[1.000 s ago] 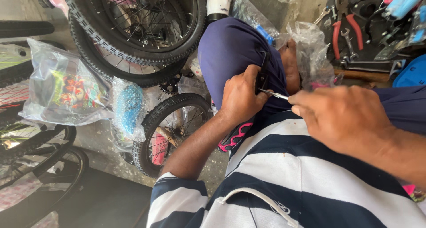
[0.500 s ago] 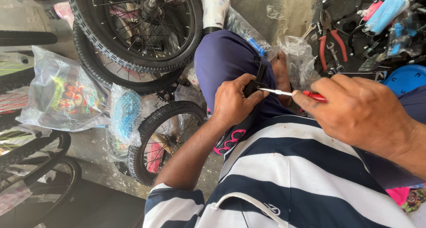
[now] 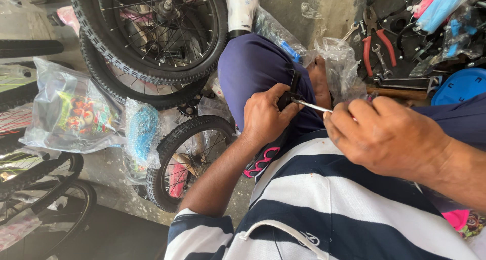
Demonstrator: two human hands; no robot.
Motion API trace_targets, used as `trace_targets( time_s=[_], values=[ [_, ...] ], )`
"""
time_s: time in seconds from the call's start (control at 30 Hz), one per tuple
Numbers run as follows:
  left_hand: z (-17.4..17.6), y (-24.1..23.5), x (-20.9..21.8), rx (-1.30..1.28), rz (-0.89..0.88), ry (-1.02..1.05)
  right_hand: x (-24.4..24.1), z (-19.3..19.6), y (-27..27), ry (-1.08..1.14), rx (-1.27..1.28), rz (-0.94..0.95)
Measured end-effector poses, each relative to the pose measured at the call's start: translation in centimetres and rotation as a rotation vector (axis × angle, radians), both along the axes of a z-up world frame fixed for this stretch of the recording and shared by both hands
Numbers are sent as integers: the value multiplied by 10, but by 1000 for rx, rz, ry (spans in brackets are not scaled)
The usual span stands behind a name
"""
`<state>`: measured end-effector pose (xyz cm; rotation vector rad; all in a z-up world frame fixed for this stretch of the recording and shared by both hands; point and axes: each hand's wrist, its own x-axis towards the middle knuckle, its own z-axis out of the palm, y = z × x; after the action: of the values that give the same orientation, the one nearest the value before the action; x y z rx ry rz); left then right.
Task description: The person sits on the floor and assembles a bicycle wheel by attaching a gear to the hub and tightening it with a wrench. They then unwrap and prepare a pedal, using a screwdriver to adjust it.
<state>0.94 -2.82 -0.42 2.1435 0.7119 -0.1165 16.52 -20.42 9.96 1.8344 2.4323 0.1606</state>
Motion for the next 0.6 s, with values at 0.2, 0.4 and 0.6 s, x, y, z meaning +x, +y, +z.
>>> trace_targets(
  time_s=[0.2,0.4,0.6],
  values=[
    [-7,1,-3,-20,8,-24,-3,-15,2,120,-16,-113],
    [-7,4,3,50,9,-43,-11,-12,16,655,-211,-703],
    [37,21,-11,-134,34,-143,39,-15,0,857,-379,-797]
  ],
)
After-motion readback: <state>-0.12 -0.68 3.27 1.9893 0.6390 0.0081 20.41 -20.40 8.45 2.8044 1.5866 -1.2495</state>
